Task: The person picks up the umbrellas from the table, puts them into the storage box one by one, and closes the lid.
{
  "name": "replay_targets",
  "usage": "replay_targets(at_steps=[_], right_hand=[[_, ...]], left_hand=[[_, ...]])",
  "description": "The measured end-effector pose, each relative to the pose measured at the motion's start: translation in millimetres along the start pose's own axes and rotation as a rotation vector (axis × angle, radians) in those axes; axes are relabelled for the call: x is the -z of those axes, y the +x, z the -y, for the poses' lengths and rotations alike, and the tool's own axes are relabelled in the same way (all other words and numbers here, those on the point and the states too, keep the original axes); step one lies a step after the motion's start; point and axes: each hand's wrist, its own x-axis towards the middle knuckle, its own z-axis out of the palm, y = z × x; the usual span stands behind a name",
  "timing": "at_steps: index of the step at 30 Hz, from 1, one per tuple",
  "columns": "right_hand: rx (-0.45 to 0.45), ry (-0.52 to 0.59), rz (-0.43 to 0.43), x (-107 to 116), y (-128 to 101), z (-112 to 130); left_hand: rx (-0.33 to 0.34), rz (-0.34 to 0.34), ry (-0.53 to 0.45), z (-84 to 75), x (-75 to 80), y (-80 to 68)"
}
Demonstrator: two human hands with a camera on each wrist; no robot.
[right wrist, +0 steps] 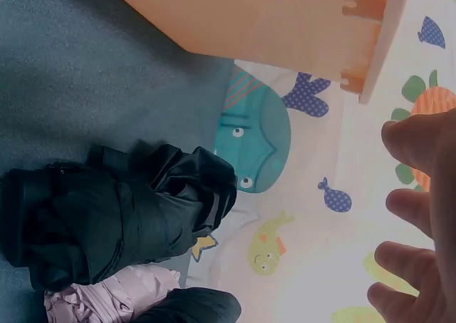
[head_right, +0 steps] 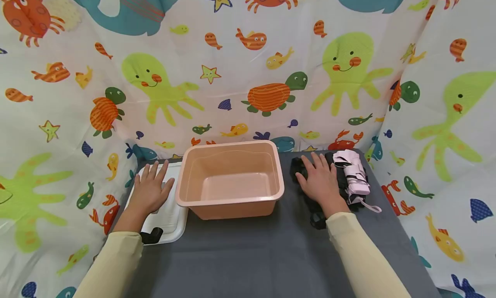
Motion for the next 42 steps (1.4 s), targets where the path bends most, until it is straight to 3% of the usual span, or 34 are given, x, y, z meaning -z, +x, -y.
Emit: replay_targets(at_steps=[14, 31, 42], right_hand=[[-0.032, -0.024, 0.034, 2.0, 6.9, -0.2], [-0.03, -0.029, 0.099, -23.4, 9.8, -12.5], [-0.057, 0.026, 0.22, -44.5, 10.7, -19.0]], left_hand=[[0.007, 0.056, 0.025, -4.7, 2.5, 5.4], [0.024, 0.048, -0.018, -1.6, -10.6, 4.5], [0.057, 0.085, -0.175, -9.7, -20.0, 6.8]])
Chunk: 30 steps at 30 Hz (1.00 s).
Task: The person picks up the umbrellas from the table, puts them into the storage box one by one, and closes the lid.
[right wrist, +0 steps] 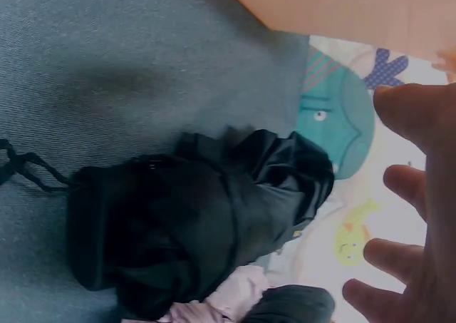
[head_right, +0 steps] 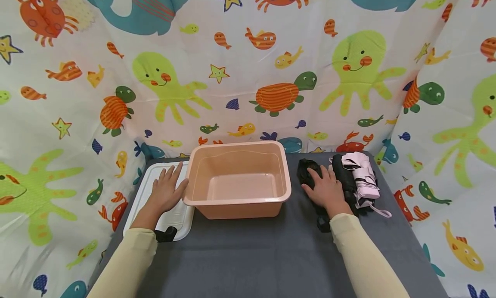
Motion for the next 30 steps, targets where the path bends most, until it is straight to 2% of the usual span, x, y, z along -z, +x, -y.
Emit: replay_targets(at_steps=[5, 10, 15, 19, 23, 30], right_hand=[[-0.029, 0.036, 0.06, -7.8, 4.6, -5.0], [-0.051, 0.077, 0.106, -16.6, 8.9, -10.0], [-0.061, 0.104, 0.166, -23.1, 12.8, -14.6], [-0.072, 0.113, 0.203, -23.3, 18.7, -17.5], [-0.071, 0.104, 0.236, -24.0, 23.4, -18.9], [-0.088, 0.093, 0.304, -27.5, 32.5, -19.3]], left_hand=[[-0.04, 0.015, -0.097, -2.9, -0.9, 2.0], [-0.05, 0.051, -0.2, -3.8, -3.6, 5.1], [-0.025, 0.097, -0.326, -1.7, -11.0, 9.1], [0.035, 0.154, -0.42, -2.5, -13.0, 11.6], [0.09, 0.196, -0.472, -3.9, -15.6, 13.1], [0.059, 0.206, -0.547, -4.8, -22.9, 13.3]])
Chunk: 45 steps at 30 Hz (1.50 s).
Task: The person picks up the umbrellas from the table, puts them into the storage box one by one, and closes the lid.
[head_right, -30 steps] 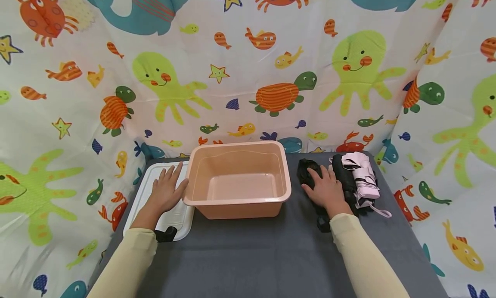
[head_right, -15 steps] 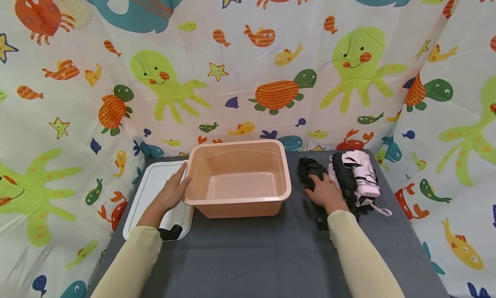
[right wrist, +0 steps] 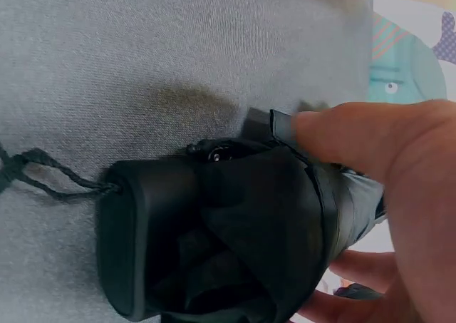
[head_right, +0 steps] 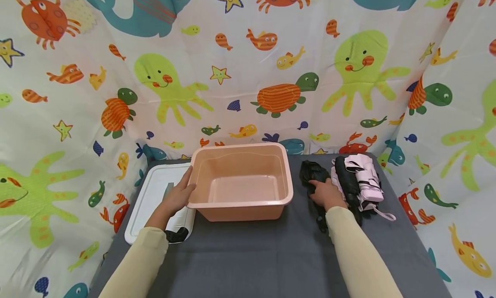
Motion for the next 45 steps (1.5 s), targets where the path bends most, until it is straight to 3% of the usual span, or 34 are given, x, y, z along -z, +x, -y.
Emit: replay_targets(at_steps=[7, 14, 23, 36, 45], right_hand=[[-0.031, -0.019, 0.041, -4.8, 5.2, -7.2], [-0.017, 0.035, -0.047, -17.7, 9.5, -9.1], [-0.045, 0.087, -0.096, -19.9, 8.0, -7.6], [0.039, 0.152, -0.188, -16.2, 8.0, -6.6], [0.077, 0.159, -0.199, -14.2, 6.4, -4.8]], left_hand=[[-0.038, 0.014, -0.069, 3.8, -6.6, -1.7], [-0.026, 0.013, -0.089, 3.0, -10.4, -5.4], [-0.029, -0.022, -0.03, -2.2, -17.0, -5.2], [0.001, -0.046, -0.046, 0.6, -15.0, -2.8], [0.025, -0.05, -0.052, 1.8, -12.1, -2.6]])
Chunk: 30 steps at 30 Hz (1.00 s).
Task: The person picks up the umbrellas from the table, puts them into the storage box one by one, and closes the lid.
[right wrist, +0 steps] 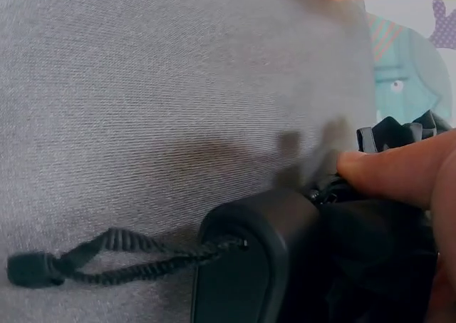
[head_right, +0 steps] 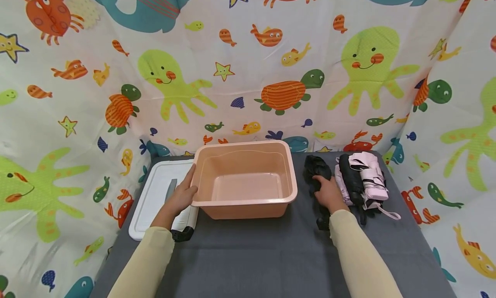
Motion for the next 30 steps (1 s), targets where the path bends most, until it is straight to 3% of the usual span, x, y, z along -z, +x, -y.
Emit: replay_targets(at_steps=[10, 30], right_hand=[[0.018, 0.017, -0.074, 15.1, -10.0, 12.2], [0.067, 0.09, -0.092, 57.6, -34.3, 48.3]], left_hand=[[-0.005, 0.003, -0.011, 0.0, -0.2, -1.2], [0.002, 0.001, -0.118, -4.7, -0.7, -2.1]])
